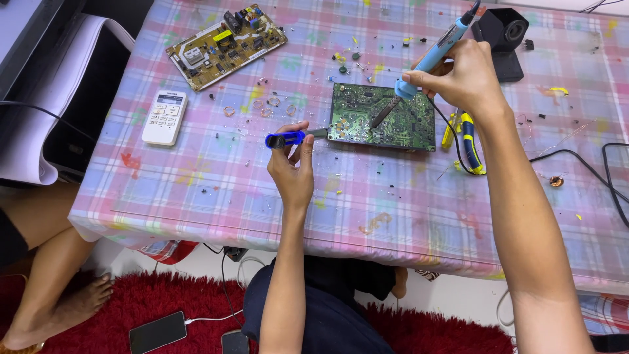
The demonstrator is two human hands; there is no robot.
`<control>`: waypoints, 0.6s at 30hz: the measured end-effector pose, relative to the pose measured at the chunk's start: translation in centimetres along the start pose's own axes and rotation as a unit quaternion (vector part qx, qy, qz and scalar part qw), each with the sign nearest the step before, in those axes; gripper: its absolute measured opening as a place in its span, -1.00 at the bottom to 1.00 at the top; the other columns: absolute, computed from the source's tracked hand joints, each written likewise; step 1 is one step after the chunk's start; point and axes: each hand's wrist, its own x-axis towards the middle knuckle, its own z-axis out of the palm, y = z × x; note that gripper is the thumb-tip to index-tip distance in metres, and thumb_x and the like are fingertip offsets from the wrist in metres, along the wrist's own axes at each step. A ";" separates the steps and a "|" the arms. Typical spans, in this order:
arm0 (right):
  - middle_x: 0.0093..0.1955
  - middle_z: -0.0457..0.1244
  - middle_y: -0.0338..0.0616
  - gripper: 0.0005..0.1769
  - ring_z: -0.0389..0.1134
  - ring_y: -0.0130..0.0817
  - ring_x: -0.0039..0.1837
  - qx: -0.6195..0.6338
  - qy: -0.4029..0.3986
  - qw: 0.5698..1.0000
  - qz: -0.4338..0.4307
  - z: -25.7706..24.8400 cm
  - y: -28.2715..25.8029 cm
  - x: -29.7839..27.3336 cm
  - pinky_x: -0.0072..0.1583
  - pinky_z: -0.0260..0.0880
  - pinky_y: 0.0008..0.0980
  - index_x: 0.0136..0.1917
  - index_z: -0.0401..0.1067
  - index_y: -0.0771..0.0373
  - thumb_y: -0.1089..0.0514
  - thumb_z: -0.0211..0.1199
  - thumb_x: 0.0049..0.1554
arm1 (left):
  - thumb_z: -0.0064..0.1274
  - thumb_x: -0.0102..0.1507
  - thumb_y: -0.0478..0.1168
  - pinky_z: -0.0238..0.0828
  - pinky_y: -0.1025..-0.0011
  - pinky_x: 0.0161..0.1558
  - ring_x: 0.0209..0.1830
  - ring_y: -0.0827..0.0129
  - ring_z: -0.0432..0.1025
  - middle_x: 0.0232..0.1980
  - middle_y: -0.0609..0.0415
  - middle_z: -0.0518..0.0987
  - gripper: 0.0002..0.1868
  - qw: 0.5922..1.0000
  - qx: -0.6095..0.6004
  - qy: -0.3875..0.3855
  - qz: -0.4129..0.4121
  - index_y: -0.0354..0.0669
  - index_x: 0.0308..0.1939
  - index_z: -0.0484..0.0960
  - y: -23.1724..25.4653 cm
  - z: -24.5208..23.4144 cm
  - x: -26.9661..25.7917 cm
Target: The person is soldering a green circuit board on a table. They use a soldering iron in their right hand and a desoldering pump in their left hand to work on the board's components.
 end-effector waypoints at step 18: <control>-0.51 0.25 -0.06 -0.79 0.31 -0.32 -0.43 0.057 -0.041 0.997 -0.045 -0.2 -0.7 0.0 -0.16 0.23 -0.52 -0.14 0.48 0.26 0.20 0.36 -0.09 | -0.33 0.32 0.07 0.25 0.62 -0.32 -0.55 0.59 0.14 -0.56 0.26 0.14 -0.67 0.955 -0.296 0.012 0.015 -0.12 -0.18 0.22 -5.1 1.0 2.8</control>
